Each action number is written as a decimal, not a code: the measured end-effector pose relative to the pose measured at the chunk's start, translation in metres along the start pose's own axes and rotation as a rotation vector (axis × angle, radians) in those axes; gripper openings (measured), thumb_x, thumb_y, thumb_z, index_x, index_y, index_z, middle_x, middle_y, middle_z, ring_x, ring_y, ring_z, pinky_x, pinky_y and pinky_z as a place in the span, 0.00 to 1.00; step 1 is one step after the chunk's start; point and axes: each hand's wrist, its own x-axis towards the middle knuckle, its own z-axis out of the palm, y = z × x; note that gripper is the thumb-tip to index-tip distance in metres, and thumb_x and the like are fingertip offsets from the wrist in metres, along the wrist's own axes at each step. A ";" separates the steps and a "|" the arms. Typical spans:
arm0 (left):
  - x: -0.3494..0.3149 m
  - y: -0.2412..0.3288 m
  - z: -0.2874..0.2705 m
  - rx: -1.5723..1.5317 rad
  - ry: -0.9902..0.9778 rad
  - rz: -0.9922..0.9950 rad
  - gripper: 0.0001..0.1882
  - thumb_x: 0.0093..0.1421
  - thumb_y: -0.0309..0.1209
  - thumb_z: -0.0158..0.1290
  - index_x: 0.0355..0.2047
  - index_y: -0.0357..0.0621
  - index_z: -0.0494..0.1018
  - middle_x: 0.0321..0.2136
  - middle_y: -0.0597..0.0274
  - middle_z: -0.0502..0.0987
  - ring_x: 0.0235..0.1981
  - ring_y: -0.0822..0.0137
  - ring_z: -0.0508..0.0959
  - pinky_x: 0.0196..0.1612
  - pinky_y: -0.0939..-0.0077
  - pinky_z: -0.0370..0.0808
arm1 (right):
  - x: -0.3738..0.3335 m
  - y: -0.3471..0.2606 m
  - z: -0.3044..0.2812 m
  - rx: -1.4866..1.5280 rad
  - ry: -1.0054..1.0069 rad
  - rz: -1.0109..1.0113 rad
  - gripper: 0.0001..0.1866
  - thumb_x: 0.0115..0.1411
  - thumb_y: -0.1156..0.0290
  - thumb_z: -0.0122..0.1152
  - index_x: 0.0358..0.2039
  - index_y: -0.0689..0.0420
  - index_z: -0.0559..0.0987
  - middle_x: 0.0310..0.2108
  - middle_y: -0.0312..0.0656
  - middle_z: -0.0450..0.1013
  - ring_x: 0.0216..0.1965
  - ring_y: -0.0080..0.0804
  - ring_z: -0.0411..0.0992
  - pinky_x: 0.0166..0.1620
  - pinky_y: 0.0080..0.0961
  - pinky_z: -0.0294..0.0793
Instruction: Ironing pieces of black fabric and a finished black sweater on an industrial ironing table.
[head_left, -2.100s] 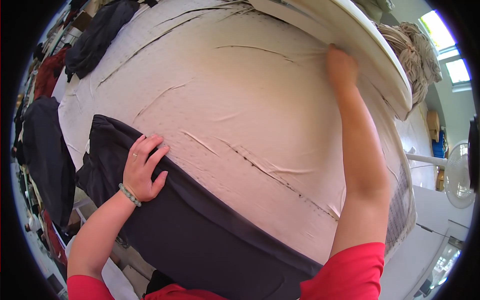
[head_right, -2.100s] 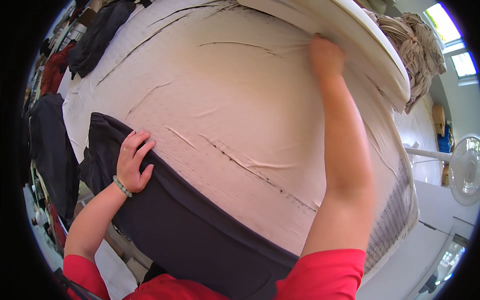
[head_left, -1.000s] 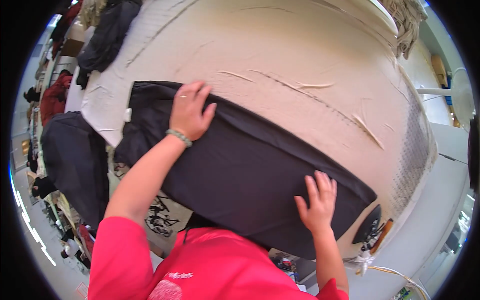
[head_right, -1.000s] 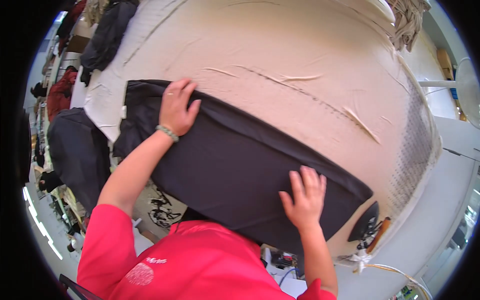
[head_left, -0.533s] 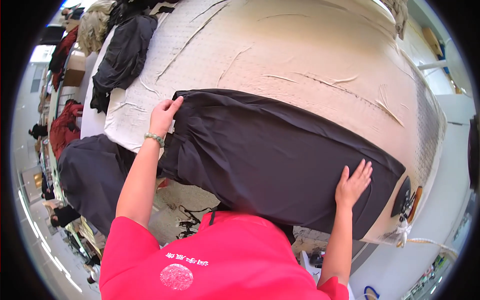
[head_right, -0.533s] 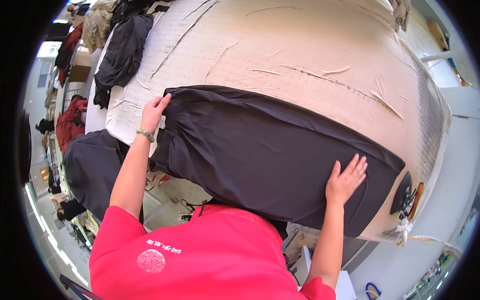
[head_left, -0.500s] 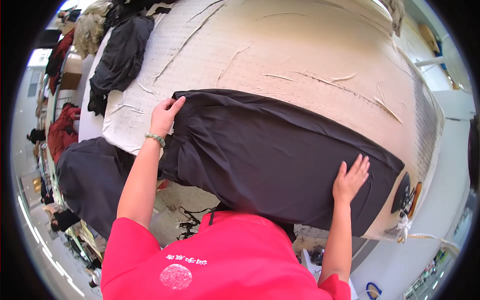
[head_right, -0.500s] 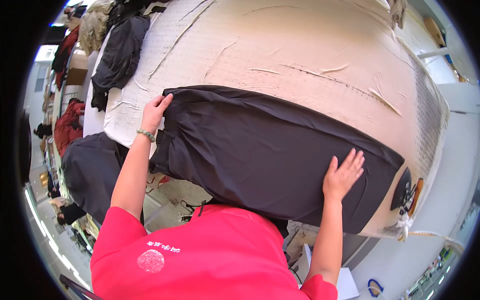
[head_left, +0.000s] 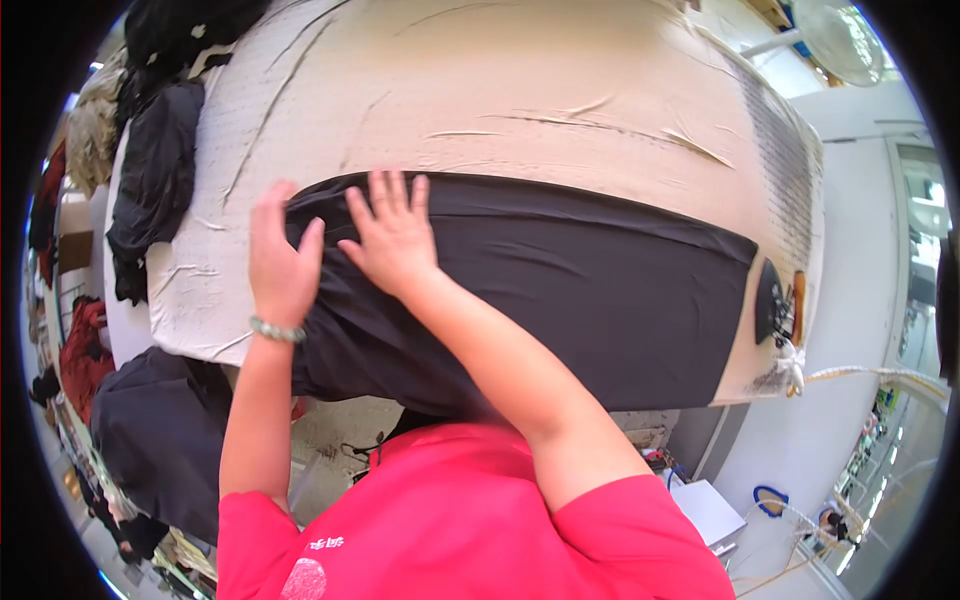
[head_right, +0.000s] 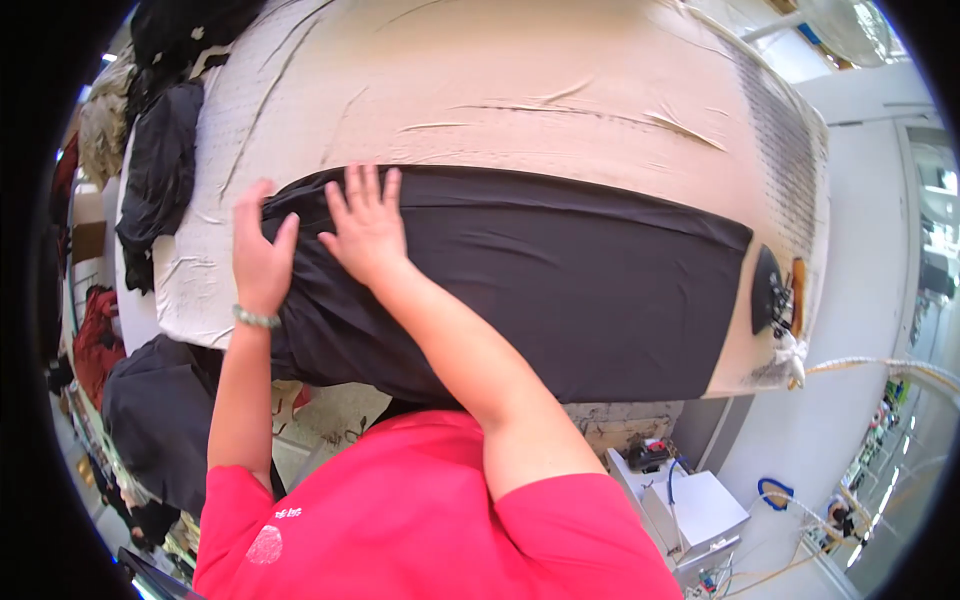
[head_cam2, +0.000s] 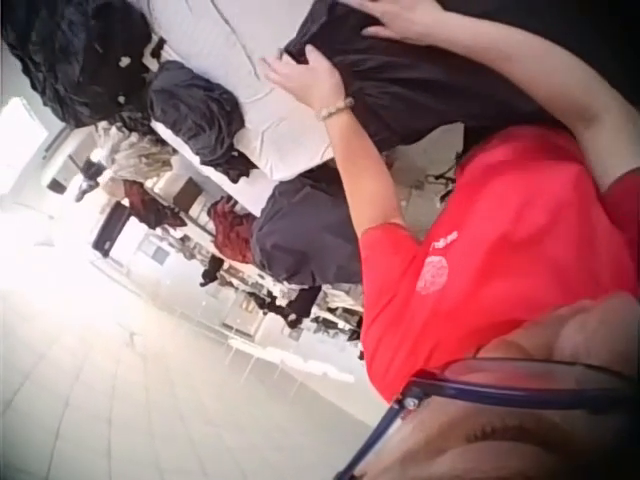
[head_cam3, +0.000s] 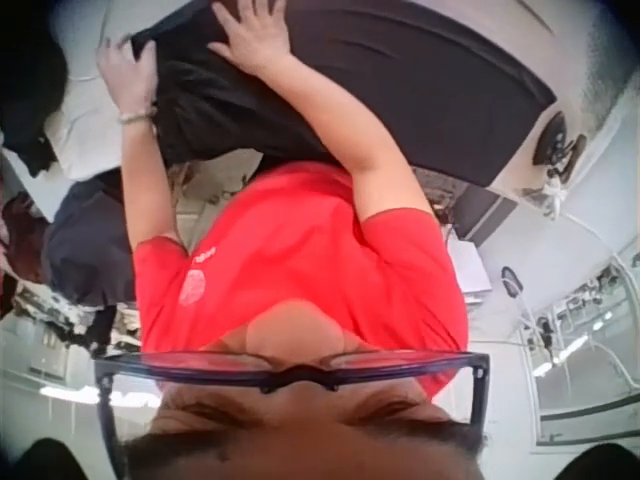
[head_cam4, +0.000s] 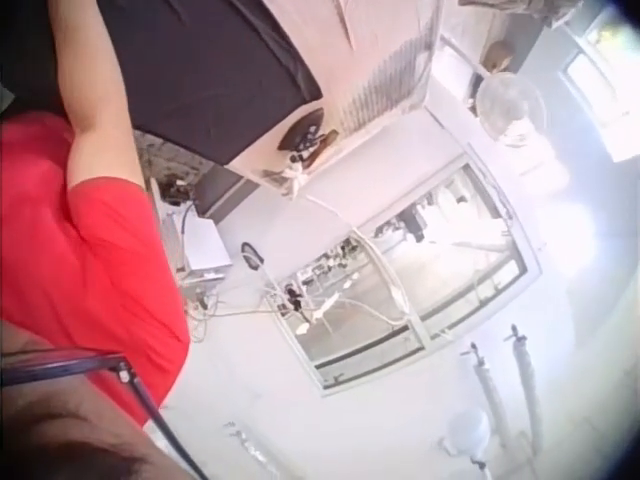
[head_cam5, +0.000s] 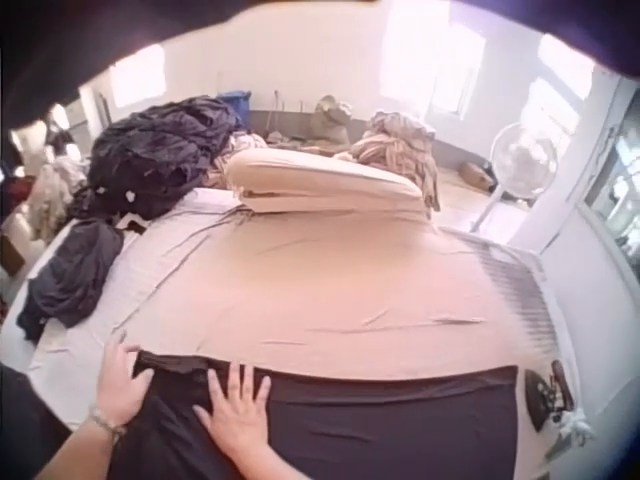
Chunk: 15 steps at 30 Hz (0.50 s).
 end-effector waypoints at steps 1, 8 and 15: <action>-0.009 0.019 0.006 -0.074 -0.130 0.097 0.17 0.59 0.24 0.60 0.49 0.37 0.76 0.54 0.47 0.77 0.58 0.47 0.74 0.63 0.59 0.70 | -0.007 0.004 0.004 0.052 0.038 -0.062 0.38 0.60 0.47 0.63 0.66 0.55 0.71 0.73 0.59 0.56 0.76 0.58 0.46 0.73 0.68 0.39; -0.061 0.071 0.091 0.067 -0.382 0.342 0.32 0.63 0.39 0.61 0.65 0.42 0.68 0.66 0.50 0.67 0.67 0.48 0.66 0.71 0.49 0.59 | -0.130 0.128 -0.125 0.017 -0.127 -0.011 0.37 0.55 0.56 0.73 0.64 0.51 0.74 0.70 0.48 0.62 0.73 0.49 0.57 0.72 0.58 0.53; -0.075 0.108 0.131 0.269 -0.315 0.325 0.34 0.64 0.39 0.60 0.68 0.40 0.65 0.70 0.51 0.62 0.71 0.49 0.60 0.73 0.46 0.54 | -0.259 0.391 -0.270 -0.323 -0.021 0.494 0.40 0.69 0.47 0.57 0.74 0.54 0.60 0.76 0.50 0.52 0.76 0.50 0.49 0.76 0.50 0.46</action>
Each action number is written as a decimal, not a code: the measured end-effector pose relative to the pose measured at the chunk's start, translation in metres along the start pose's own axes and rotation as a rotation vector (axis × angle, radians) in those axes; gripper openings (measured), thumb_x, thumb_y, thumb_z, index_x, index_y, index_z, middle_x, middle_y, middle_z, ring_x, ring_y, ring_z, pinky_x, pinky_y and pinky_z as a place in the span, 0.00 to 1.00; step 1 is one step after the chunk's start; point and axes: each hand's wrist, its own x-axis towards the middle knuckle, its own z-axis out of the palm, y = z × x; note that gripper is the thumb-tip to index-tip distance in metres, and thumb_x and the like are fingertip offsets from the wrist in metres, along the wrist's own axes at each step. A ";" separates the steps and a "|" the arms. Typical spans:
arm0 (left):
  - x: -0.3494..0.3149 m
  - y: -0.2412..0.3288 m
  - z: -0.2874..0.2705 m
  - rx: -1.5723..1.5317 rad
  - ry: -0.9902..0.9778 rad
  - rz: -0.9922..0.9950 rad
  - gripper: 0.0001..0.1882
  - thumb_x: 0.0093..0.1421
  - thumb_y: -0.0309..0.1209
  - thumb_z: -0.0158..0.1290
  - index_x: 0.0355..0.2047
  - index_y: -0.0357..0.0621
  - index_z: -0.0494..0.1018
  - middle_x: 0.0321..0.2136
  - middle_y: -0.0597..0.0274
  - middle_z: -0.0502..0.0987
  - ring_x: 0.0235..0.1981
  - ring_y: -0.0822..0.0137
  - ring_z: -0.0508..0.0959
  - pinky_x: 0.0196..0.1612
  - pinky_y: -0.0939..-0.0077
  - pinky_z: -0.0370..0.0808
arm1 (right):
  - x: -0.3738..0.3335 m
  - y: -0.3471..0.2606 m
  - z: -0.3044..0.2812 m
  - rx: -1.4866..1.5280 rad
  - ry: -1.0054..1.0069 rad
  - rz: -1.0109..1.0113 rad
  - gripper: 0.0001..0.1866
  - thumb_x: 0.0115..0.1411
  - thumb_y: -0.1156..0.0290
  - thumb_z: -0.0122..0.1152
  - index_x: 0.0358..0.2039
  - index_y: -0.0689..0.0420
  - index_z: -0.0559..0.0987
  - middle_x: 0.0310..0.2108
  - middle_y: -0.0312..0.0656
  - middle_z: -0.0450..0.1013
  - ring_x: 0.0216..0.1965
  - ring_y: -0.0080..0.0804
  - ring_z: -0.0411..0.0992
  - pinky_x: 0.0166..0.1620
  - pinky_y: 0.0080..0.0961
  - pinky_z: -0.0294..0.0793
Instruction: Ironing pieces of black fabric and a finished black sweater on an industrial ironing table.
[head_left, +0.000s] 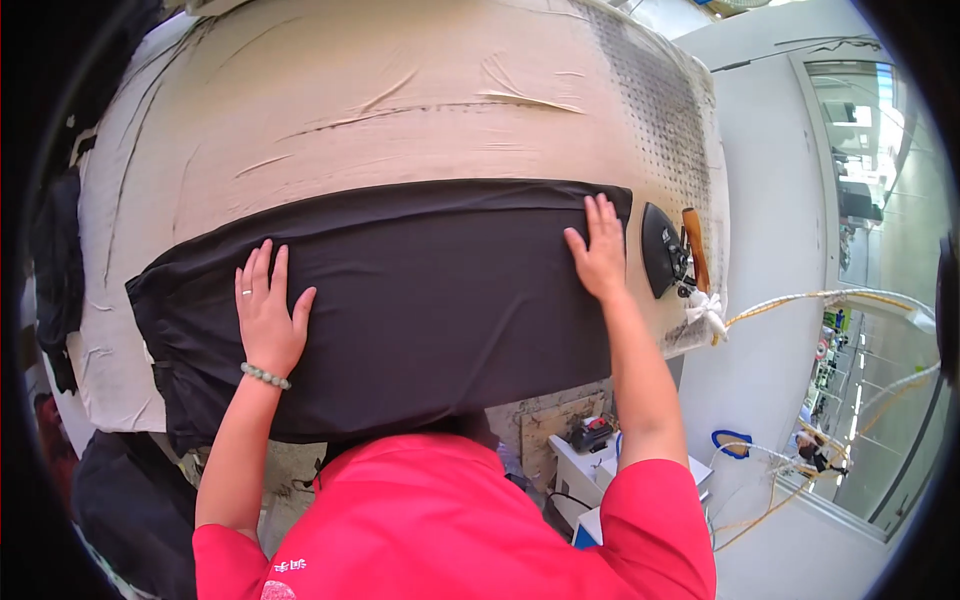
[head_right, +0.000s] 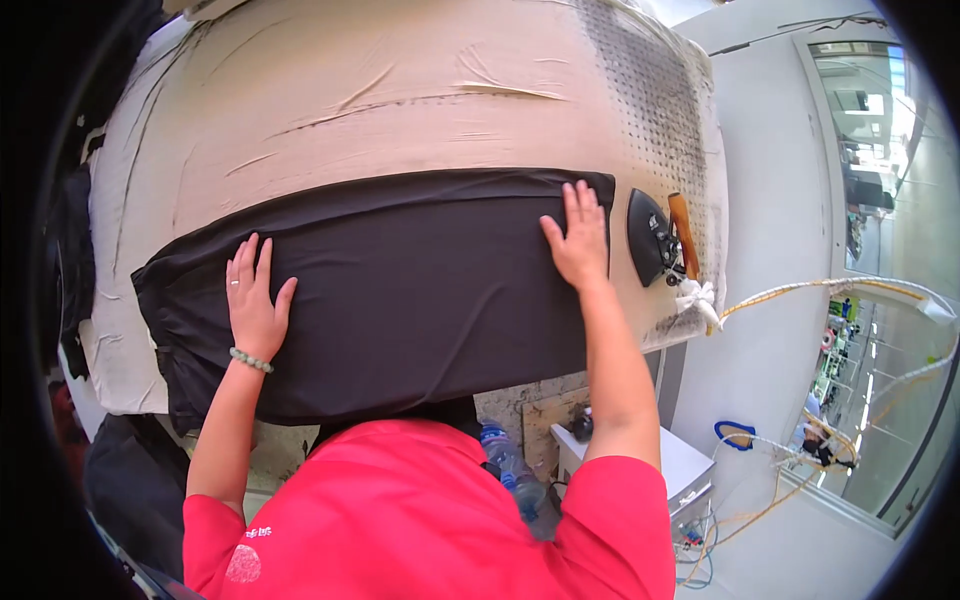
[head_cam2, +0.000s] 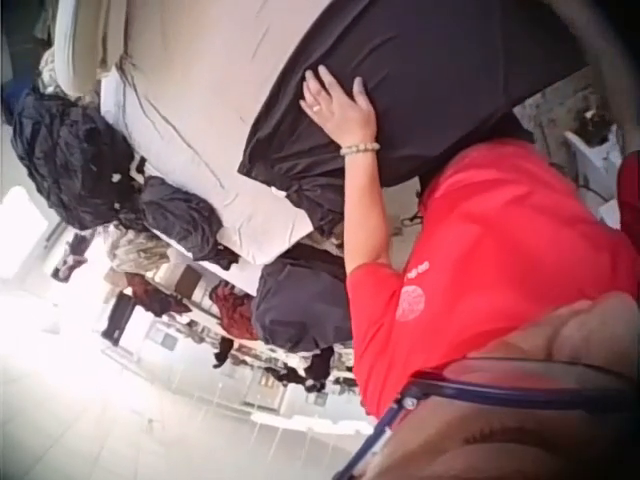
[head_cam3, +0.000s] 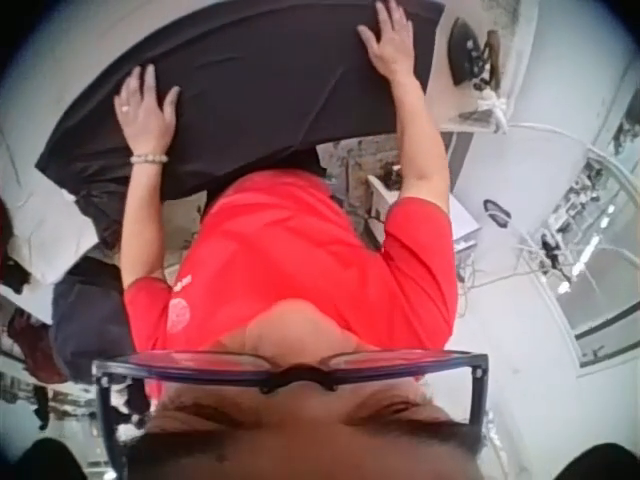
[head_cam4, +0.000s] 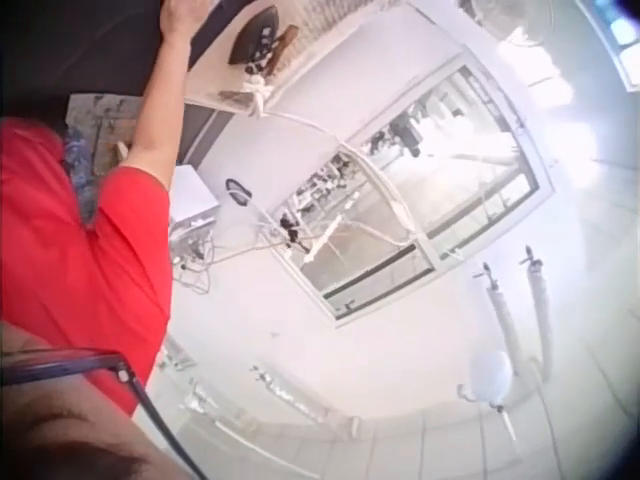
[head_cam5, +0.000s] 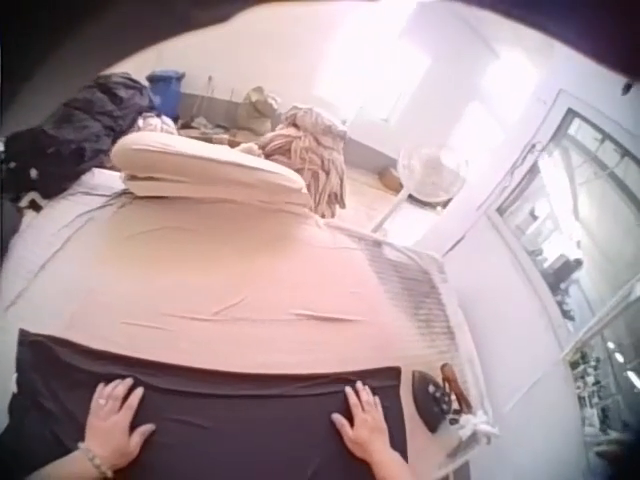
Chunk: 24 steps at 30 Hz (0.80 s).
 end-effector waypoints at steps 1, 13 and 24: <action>0.002 0.010 0.005 0.021 0.000 -0.010 0.35 0.64 0.39 0.60 0.68 0.39 0.65 0.70 0.50 0.62 0.71 0.48 0.60 0.73 0.46 0.53 | 0.007 0.016 -0.001 0.005 0.028 -0.022 0.40 0.70 0.46 0.56 0.74 0.54 0.59 0.77 0.50 0.50 0.77 0.49 0.47 0.76 0.49 0.45; 0.137 0.296 0.124 -0.346 -0.329 0.734 0.39 0.66 0.49 0.55 0.71 0.41 0.61 0.74 0.53 0.58 0.76 0.55 0.54 0.77 0.55 0.49 | 0.051 0.052 -0.047 -0.164 0.088 -0.333 0.31 0.66 0.57 0.63 0.66 0.55 0.70 0.68 0.50 0.66 0.71 0.50 0.60 0.72 0.50 0.55; 0.227 0.340 0.166 -0.266 -0.245 0.899 0.31 0.73 0.50 0.45 0.72 0.53 0.62 0.75 0.62 0.57 0.76 0.61 0.54 0.78 0.56 0.46 | 0.020 0.142 -0.152 0.366 -0.372 0.707 0.21 0.63 0.57 0.68 0.45 0.62 0.79 0.31 0.52 0.79 0.35 0.49 0.78 0.44 0.39 0.76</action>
